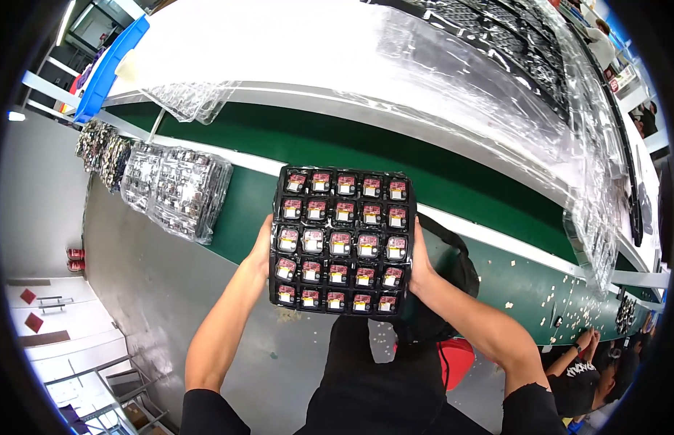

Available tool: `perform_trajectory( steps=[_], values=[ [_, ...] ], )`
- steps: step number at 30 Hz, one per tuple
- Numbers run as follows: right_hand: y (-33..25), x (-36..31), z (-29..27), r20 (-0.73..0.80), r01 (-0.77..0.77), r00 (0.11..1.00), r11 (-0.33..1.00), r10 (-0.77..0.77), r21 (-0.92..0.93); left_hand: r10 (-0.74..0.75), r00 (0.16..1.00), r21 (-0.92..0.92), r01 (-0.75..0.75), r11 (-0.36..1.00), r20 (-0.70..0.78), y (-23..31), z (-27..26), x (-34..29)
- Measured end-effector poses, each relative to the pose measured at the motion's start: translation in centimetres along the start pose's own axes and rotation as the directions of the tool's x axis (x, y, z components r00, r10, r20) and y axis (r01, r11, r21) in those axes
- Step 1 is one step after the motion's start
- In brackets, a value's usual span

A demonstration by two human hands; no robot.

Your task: Applying sealant or adhesive to small electronic circuit boards housed in plastic casings using a dispenser tool.

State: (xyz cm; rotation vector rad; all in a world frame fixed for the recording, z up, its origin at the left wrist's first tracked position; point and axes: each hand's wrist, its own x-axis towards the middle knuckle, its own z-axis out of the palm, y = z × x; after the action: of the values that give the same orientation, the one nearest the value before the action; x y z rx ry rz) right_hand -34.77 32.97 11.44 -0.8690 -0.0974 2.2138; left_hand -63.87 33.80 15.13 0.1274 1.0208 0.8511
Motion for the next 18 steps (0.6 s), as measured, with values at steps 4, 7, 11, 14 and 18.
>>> perform_trajectory(
  steps=[4, 7, 11, 14, 18],
  values=[
    [4.2, 3.6, 1.4, -0.086, -0.026, 0.996, 0.999, 0.022, -0.045, -0.077, 0.996, -0.078, 0.081, 0.994, 0.046, 2.1, -5.2, 0.8],
    [6.3, 5.6, 2.2, -0.078, -0.055, 0.996, 0.998, 0.052, -0.032, -0.071, 0.995, -0.061, 0.076, 0.995, 0.075, 2.9, -8.8, 1.8],
    [8.4, 7.8, 1.9, -0.084, -0.005, 0.996, 1.000, 0.006, 0.012, -0.052, 0.998, -0.026, 0.053, 0.998, 0.040, 3.3, -11.8, 3.4],
    [9.4, 8.0, 2.5, -0.125, -0.039, 0.991, 0.995, 0.050, 0.087, -0.062, 0.997, 0.003, 0.062, 0.998, 0.038, 3.2, -14.2, 3.6],
    [10.0, 7.7, 2.8, -0.168, 0.029, 0.986, 0.999, -0.023, 0.034, -0.044, 0.999, 0.087, 0.042, 0.995, 0.018, 3.8, -14.1, 4.5]
  ],
)
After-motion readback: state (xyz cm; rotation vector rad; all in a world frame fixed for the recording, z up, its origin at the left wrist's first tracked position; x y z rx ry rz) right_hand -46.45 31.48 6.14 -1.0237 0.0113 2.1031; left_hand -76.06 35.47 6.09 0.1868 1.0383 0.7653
